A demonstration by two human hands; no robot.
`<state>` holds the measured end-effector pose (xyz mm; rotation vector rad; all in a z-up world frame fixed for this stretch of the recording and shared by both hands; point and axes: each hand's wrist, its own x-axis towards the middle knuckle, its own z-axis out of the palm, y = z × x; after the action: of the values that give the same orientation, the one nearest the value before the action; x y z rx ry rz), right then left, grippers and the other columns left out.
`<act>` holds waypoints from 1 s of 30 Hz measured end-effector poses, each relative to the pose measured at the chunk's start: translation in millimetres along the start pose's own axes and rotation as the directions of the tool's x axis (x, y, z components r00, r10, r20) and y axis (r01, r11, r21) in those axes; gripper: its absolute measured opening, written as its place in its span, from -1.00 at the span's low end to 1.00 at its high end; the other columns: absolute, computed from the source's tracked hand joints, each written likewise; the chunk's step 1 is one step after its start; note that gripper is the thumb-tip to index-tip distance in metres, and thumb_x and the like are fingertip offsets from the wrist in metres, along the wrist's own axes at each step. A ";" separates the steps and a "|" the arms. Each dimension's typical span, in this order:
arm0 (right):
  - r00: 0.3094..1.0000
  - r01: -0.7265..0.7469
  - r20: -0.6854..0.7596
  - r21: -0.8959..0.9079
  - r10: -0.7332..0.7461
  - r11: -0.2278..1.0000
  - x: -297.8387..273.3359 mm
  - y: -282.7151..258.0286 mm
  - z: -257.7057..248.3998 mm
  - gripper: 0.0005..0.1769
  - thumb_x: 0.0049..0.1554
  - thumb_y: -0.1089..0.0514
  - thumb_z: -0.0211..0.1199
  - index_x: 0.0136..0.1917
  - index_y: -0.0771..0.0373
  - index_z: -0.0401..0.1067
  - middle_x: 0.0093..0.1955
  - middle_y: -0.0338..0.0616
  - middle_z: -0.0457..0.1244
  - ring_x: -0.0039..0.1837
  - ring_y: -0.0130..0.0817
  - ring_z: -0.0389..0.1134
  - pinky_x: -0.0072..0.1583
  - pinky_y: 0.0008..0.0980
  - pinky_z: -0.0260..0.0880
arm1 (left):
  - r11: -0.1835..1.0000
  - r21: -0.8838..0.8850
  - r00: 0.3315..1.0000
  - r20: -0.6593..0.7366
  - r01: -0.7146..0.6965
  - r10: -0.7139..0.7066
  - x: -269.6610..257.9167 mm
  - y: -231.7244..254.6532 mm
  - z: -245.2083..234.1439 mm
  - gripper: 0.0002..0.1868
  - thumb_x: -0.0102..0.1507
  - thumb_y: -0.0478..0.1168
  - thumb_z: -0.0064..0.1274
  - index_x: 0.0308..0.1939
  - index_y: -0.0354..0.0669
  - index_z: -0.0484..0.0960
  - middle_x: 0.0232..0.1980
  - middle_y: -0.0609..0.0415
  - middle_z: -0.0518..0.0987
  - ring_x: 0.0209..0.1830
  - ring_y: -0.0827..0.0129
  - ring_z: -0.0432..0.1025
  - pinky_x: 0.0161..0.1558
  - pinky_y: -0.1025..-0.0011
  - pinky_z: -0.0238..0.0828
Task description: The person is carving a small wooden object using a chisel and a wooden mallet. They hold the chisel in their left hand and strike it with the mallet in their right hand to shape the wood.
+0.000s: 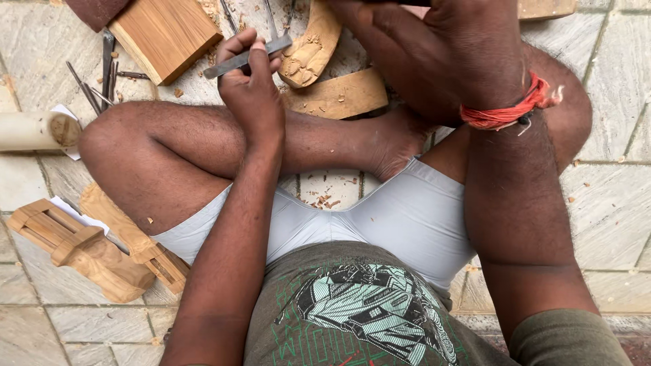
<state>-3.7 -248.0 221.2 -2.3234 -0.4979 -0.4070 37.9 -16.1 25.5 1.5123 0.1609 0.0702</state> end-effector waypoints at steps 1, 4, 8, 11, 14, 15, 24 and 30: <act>1.000 0.012 0.001 -0.002 -0.012 1.000 -2.2 2.3 1.8 -0.89 0.34 0.37 0.30 0.15 0.31 0.51 -0.03 -0.11 0.39 -0.05 -0.31 0.45 -0.02 -0.33 0.39 | 1.000 0.020 1.000 0.003 -0.013 0.013 -2.5 5.7 -0.3 -0.81 0.45 -0.36 -0.05 0.11 -0.40 0.50 0.02 -0.14 0.60 -0.14 0.39 0.61 -0.15 0.55 0.68; 0.997 0.059 0.051 -0.121 -0.053 0.991 -3.1 4.5 3.3 -0.88 0.30 0.30 0.32 0.12 0.26 0.50 -0.04 -0.17 0.39 -0.05 -0.32 0.44 -0.07 -0.38 0.36 | 0.990 0.124 0.997 0.033 -0.070 0.067 -8.9 17.7 0.8 -0.81 0.49 -0.35 -0.10 0.15 -0.37 0.46 0.05 -0.12 0.58 -0.07 0.40 0.62 -0.08 0.58 0.73; 0.988 0.128 0.118 -0.233 -0.103 0.964 8.8 -1.5 1.9 -0.73 0.25 0.22 0.39 0.21 0.20 0.48 0.02 -0.18 0.37 0.00 -0.27 0.44 -0.01 -0.34 0.41 | 0.940 0.289 0.983 0.083 -0.180 0.163 -12.7 20.1 4.4 -0.85 0.48 -0.33 -0.11 0.07 -0.37 0.47 -0.01 -0.08 0.59 -0.06 0.38 0.67 -0.06 0.56 0.78; 0.968 0.228 0.156 -0.237 -0.195 0.944 14.5 -12.4 4.8 -0.62 0.31 0.24 0.31 0.39 0.15 0.44 0.13 -0.23 0.36 0.09 -0.31 0.43 0.02 -0.38 0.42 | 0.715 0.699 0.997 0.066 -0.016 -0.043 -17.0 13.8 1.7 -0.74 0.42 -0.31 0.02 -0.33 -0.45 0.52 -0.34 -0.16 0.57 -0.32 0.12 0.60 -0.19 0.32 0.60; 0.948 0.296 0.225 -0.377 -0.223 0.877 18.0 -25.1 4.7 -0.57 0.28 0.17 0.31 0.41 0.06 0.46 0.10 -0.29 0.36 0.12 -0.36 0.43 -0.01 -0.40 0.42 | 0.755 0.574 0.947 0.153 -0.317 0.281 -18.1 9.1 1.3 -0.82 0.39 -0.30 0.06 -0.06 -0.42 0.52 -0.20 -0.07 0.65 -0.13 0.16 0.66 -0.08 0.29 0.64; 0.946 0.304 0.238 -0.408 -0.221 0.861 19.7 -27.4 3.8 -0.57 0.28 0.17 0.30 0.41 0.05 0.46 0.10 -0.31 0.36 0.12 -0.37 0.43 -0.01 -0.40 0.42 | 0.770 0.567 0.956 0.156 -0.293 0.248 -17.7 8.0 2.8 -0.84 0.39 -0.29 0.05 -0.09 -0.40 0.52 -0.21 -0.05 0.66 -0.16 0.17 0.66 -0.09 0.29 0.64; 0.958 0.257 0.209 -0.334 -0.194 0.907 18.2 -22.9 8.4 -0.54 0.33 0.25 0.21 0.47 0.03 0.43 0.17 -0.32 0.34 0.15 -0.38 0.40 0.07 -0.38 0.41 | 0.783 0.491 0.923 0.159 -0.382 0.351 -16.1 7.6 12.2 -0.81 0.38 -0.29 0.07 -0.06 -0.41 0.55 -0.15 -0.13 0.69 -0.10 0.07 0.64 -0.05 0.19 0.59; 0.958 0.231 0.238 -0.324 -0.157 0.917 18.1 -16.9 12.9 -0.55 0.34 0.23 0.20 0.48 0.04 0.44 0.23 -0.27 0.34 0.19 -0.31 0.40 0.09 -0.34 0.41 | 0.780 0.572 0.967 0.175 -0.254 0.187 -8.3 9.0 11.4 -0.80 0.40 -0.25 0.02 -0.13 -0.39 0.58 -0.20 -0.11 0.70 -0.11 0.12 0.65 -0.03 0.20 0.59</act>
<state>6.2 -223.3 229.8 -2.6877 -0.8227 -0.3712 31.9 -28.1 35.5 2.1573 -0.1003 0.1344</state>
